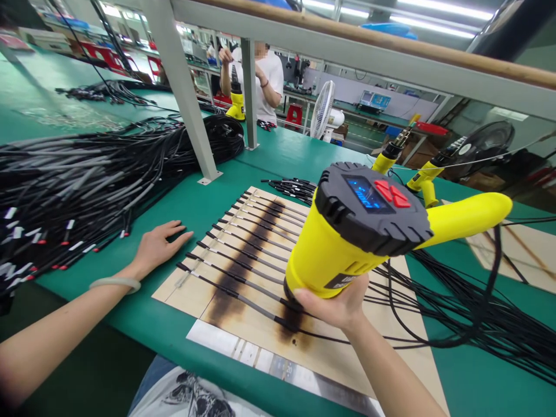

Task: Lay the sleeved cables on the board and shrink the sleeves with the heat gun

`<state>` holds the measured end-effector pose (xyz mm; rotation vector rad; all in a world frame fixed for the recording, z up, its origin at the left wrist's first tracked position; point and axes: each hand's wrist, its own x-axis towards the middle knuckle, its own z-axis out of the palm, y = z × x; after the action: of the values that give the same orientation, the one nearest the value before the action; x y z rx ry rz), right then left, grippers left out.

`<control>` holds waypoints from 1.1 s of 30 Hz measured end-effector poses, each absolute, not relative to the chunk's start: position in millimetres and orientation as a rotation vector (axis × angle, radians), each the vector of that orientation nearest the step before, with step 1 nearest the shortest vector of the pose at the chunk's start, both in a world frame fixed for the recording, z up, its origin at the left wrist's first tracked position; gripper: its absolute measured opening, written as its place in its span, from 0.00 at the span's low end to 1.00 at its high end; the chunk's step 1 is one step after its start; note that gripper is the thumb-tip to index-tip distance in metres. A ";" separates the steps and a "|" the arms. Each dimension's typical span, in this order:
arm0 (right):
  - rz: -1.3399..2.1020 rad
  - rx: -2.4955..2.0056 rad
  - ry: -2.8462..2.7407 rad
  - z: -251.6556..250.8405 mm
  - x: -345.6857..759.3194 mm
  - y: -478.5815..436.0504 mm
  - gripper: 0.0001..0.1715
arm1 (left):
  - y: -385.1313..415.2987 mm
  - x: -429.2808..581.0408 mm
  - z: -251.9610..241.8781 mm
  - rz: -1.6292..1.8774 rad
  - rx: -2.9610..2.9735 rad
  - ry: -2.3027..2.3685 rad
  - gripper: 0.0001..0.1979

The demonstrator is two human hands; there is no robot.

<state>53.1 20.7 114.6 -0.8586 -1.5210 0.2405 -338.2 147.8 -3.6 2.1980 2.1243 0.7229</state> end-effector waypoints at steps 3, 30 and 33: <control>0.318 -0.860 -1.534 113.4 43.8 14.4 0.14 | 147.1 -336.2 -0.8 0.727 2.189 2.120 0.29; 0.224 -0.915 -1.417 110.0 50.7 1.5 0.24 | 147.9 -332.9 -5.1 0.701 2.163 2.122 0.29; 0.193 -0.952 -1.384 106.2 55.6 1.7 0.24 | 147.5 -332.5 -4.0 0.701 2.170 2.114 0.29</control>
<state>55.6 1.7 106.2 -0.9518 -1.3840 0.1932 -332.5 147.5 -4.0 2.1704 2.1143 0.7010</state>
